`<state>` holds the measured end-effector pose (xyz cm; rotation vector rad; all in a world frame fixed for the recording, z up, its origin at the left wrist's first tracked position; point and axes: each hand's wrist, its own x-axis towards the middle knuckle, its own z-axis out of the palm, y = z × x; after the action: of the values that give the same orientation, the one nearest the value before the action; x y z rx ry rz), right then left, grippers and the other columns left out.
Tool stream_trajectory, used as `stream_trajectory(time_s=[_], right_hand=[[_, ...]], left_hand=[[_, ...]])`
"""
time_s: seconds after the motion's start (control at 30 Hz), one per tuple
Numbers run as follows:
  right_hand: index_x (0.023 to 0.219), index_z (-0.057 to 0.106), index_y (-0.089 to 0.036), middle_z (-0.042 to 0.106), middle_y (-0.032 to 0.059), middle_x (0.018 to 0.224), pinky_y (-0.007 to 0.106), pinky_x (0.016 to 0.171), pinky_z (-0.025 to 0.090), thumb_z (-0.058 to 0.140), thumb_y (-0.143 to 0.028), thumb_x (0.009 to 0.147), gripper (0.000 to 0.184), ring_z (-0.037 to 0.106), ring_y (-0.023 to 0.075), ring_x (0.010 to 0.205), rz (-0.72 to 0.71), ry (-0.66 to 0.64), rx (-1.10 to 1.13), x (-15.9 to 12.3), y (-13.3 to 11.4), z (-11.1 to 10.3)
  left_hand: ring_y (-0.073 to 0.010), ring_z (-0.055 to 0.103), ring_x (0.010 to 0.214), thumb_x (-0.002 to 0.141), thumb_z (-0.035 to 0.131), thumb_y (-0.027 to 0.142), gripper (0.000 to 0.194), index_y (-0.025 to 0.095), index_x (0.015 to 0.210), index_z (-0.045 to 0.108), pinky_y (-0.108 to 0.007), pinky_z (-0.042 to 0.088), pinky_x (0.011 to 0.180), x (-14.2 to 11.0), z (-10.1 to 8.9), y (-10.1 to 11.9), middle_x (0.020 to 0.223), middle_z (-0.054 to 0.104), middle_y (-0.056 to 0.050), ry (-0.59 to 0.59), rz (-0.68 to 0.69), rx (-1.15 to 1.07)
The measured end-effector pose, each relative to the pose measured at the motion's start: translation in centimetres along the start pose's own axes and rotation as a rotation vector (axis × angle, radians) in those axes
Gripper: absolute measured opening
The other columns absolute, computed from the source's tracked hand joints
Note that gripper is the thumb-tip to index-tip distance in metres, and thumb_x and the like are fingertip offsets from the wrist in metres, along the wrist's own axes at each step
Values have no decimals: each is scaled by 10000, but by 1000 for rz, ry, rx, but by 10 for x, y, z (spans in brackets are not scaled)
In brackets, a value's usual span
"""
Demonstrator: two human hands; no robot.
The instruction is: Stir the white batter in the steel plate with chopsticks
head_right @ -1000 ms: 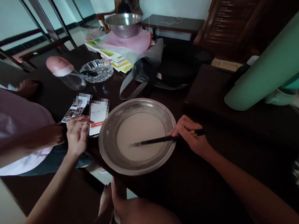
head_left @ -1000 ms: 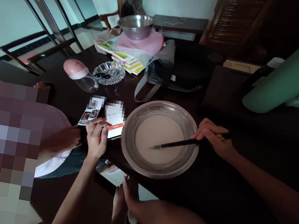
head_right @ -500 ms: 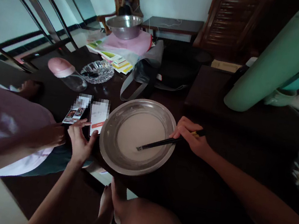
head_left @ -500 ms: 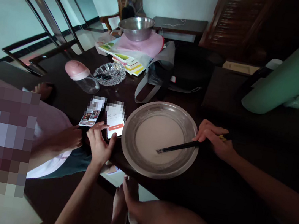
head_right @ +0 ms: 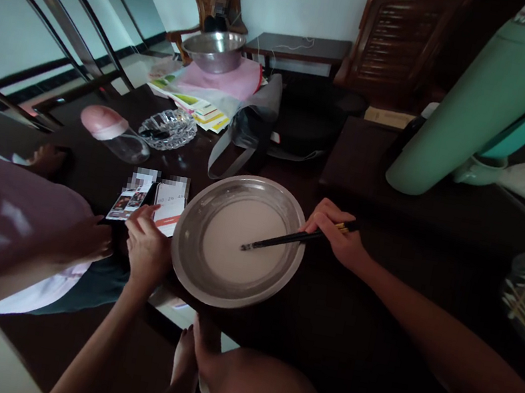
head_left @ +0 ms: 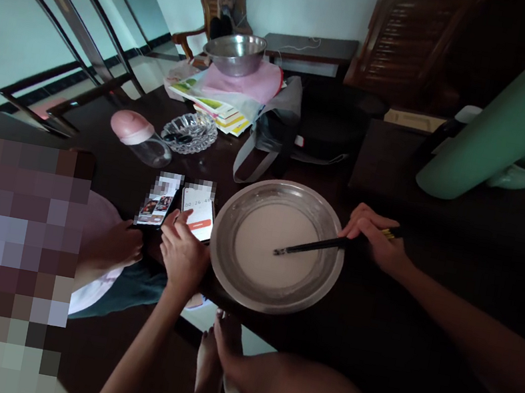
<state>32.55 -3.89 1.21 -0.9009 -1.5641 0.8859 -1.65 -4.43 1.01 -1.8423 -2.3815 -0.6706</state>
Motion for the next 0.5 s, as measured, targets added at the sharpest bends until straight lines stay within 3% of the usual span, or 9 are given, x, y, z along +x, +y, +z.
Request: stream_trajectory(time_s=[0.17,0.27,0.5], right_hand=[[718,730,-315,745,36,709,449,678,455,527,-342,977,330,578,247,722,-47,-100,-9,1,2,-1],[705,730,-285,726,27,705,410,703,466,518,-329,991,358,577,213,727,-48,-58,-30,1,1,-2],[728,747,-272,740,26,715,382,693,479,544,-357,979,334,589,208,752,-69,-105,-68,2,-3,1]], left_hand=[[-497,446,1345,753,723,315,752,33,1383,426,-635,456,1006,7,-11,-6,1397,417,-313,-33,-76,-35],[-493,409,1376,730,741,267,761,101,1393,404,-669,449,999,12,-13,-14,1441,371,-284,-59,-116,-58],[-497,406,1370,738,757,275,745,114,1380,414,-660,442,1005,19,-20,-28,1477,339,-275,-117,-26,27]])
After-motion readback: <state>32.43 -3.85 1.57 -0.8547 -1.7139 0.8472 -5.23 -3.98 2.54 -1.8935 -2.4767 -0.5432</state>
